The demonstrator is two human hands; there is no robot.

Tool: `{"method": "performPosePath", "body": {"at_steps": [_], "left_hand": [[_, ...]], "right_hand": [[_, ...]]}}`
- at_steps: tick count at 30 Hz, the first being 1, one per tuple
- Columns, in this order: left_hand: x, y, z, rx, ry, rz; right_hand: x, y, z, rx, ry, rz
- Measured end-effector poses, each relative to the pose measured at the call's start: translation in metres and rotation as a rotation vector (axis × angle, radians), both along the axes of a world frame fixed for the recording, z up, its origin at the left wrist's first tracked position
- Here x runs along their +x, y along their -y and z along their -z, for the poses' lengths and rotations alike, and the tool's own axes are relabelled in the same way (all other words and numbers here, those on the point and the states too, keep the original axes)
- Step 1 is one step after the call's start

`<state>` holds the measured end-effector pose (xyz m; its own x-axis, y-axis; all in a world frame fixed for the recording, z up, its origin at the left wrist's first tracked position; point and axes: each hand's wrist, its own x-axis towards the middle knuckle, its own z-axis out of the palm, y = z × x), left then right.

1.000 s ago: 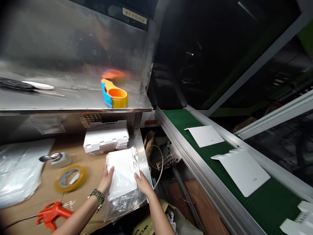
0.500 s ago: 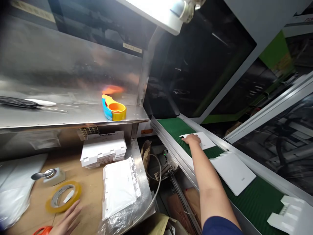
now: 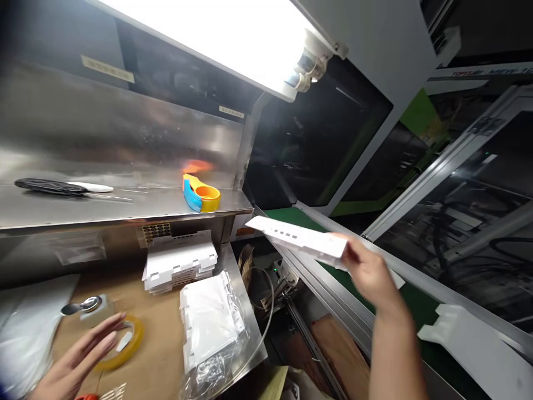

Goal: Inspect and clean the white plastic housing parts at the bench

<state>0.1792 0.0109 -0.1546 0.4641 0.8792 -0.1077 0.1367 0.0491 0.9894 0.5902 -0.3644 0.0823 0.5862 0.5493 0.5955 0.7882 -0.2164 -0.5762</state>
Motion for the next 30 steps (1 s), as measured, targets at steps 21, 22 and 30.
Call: {"method": "performPosePath", "body": {"at_steps": [21, 22, 30], "left_hand": [[-0.128, 0.016, -0.144, 0.277, 0.444, -0.193], [-0.135, 0.016, -0.145, 0.306, 0.432, -0.205], [-0.173, 0.015, -0.137, 0.359, 0.408, -0.241]], "right_hand": [[-0.252, -0.215, 0.125, 0.174, -0.161, -0.808], [-0.256, -0.22, 0.126, 0.169, -0.159, -0.827], [-0.279, -0.246, 0.137, 0.175, -0.206, -0.896]]}}
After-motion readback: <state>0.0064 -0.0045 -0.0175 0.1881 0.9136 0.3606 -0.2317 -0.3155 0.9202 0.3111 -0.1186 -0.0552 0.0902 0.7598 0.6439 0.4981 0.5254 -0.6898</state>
